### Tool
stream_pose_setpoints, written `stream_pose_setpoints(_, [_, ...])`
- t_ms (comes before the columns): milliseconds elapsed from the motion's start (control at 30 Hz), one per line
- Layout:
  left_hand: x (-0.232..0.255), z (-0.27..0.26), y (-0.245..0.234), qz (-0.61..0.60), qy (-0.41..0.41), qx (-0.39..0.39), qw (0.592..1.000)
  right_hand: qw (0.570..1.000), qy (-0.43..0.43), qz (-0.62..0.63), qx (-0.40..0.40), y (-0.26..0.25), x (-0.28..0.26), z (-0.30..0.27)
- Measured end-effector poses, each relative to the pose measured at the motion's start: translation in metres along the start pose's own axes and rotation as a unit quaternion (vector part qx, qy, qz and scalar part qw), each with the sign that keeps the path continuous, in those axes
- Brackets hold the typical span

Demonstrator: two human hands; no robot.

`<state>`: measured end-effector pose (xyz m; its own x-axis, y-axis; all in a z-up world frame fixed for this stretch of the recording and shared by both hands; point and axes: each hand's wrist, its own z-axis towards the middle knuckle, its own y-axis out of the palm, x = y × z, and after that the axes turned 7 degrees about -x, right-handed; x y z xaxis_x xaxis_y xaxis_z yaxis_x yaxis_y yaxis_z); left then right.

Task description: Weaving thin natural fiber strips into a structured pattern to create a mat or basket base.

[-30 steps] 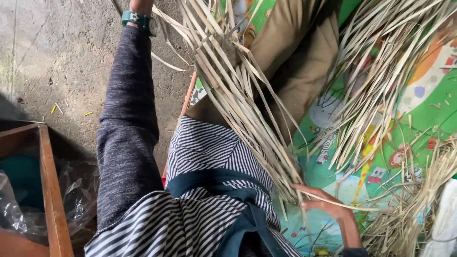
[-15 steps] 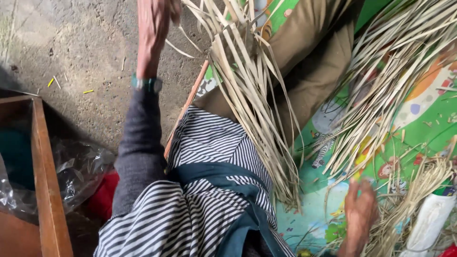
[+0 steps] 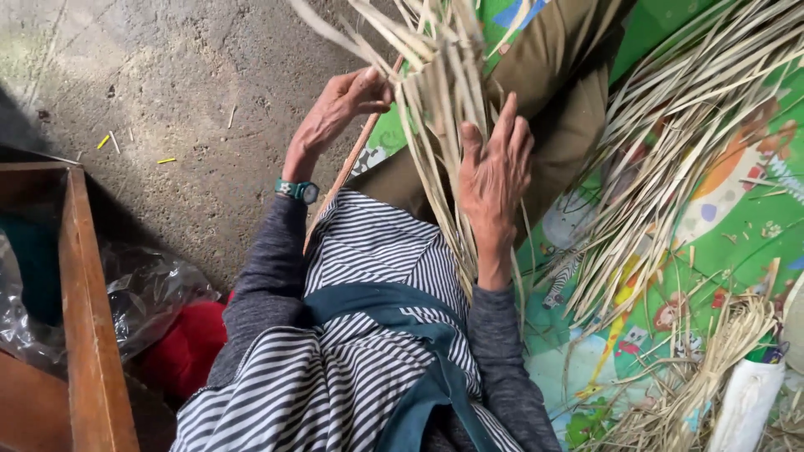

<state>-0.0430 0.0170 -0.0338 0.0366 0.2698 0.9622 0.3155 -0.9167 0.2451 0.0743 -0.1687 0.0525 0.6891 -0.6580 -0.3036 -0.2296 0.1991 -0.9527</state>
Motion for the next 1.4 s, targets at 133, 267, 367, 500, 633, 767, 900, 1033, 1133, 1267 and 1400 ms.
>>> stream_pose_setpoints(133, [0.030, 0.009, 0.023, -0.042, 0.085, -0.018, 0.995, 0.980, 0.075, 0.153, -0.105, -0.012, 0.006, -0.027])
stream_pose_setpoints(267, [0.061, 0.008, 0.039, -0.029, 0.126, -0.045, 0.991, 0.961, 0.054, 0.224, -0.156, -0.010, 0.024, -0.047])
stream_pose_setpoints(367, [0.061, 0.011, 0.042, -0.044, 0.165, -0.061, 0.983, 0.961, 0.078, 0.201, -0.172, -0.001, 0.026, -0.044])
stream_pose_setpoints(500, [0.058, 0.012, 0.056, -0.049, 0.216, -0.042, 0.974, 0.974, 0.124, 0.166, -0.087, 0.051, 0.055, -0.050])
stream_pose_setpoints(633, [0.039, 0.013, 0.077, 0.109, 0.297, 0.141, 0.938, 0.983, 0.080, 0.156, -0.060, 0.041, 0.047, -0.043])
stream_pose_setpoints(767, [0.019, 0.015, 0.087, 0.205, 0.302, 0.287, 0.886, 0.992, 0.024, 0.116, -0.032, 0.026, 0.026, -0.045])
stream_pose_setpoints(900, [0.019, 0.015, 0.086, 0.189, 0.279, 0.291, 0.895, 0.998, 0.047, -0.022, -0.032, 0.034, 0.012, -0.042])
stream_pose_setpoints(1033, [0.021, 0.012, 0.083, 0.114, 0.214, 0.262, 0.934, 0.996, 0.027, -0.084, -0.012, 0.043, 0.007, -0.045])
stream_pose_setpoints(1133, [0.008, 0.020, 0.078, 0.032, 0.199, 0.253, 0.946, 0.997, 0.026, -0.079, 0.002, 0.055, 0.010, -0.047])
stream_pose_setpoints(1267, [0.003, 0.025, 0.073, -0.017, 0.207, 0.249, 0.946, 0.998, 0.046, -0.012, -0.040, 0.062, 0.018, -0.048])
stream_pose_setpoints(1400, [0.008, 0.019, 0.066, 0.023, 0.188, 0.203, 0.961, 0.973, 0.081, 0.143, -0.162, 0.025, 0.039, -0.051])
